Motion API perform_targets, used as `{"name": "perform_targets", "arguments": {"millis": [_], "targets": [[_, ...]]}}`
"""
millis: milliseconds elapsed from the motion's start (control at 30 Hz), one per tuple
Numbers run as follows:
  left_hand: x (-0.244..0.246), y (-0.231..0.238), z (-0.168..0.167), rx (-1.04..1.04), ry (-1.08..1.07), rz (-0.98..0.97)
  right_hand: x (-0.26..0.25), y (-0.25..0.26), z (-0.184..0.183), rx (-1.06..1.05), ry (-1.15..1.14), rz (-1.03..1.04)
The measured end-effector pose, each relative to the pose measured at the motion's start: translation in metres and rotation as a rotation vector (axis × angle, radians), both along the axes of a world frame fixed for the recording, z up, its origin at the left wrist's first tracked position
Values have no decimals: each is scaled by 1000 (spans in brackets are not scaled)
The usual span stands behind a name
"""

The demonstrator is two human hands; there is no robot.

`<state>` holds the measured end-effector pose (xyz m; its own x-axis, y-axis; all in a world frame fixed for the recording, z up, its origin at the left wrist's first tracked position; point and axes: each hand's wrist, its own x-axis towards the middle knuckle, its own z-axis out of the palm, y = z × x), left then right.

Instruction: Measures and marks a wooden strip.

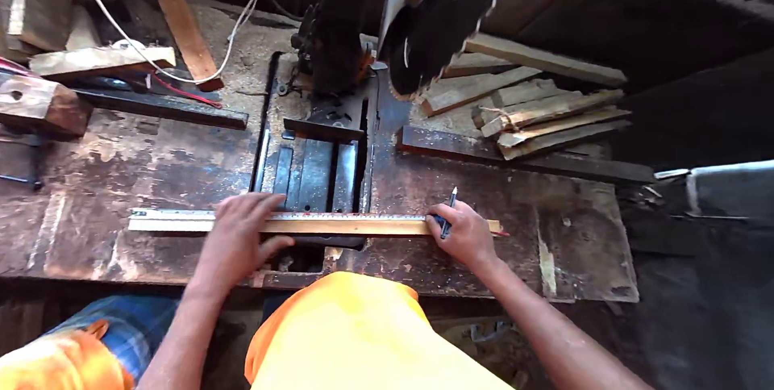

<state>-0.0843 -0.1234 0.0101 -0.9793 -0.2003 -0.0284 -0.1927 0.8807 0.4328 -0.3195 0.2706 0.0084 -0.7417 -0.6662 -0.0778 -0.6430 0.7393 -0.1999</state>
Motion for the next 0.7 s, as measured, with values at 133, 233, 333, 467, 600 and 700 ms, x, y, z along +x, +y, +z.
{"name": "perform_targets", "arguments": {"millis": [133,233,333,467,600,700], "targets": [[-36,33,-17,-62,-78,-211,2,2,0,-7,-3,-2],[-36,21,-19,-73,-60,-213,-4,7,6,10,-49,-28],[-25,-4,-15,-48,-57,-168,-18,24,10,10,-82,-75],[-6,-49,-13,-63,-90,-97,-35,48,11,-3,-85,-87],[8,-79,-7,-70,-130,-53,-42,46,9,-4,-97,-73],[17,-92,-6,-91,-153,-19,-42,33,7,-11,-99,-60]]}}
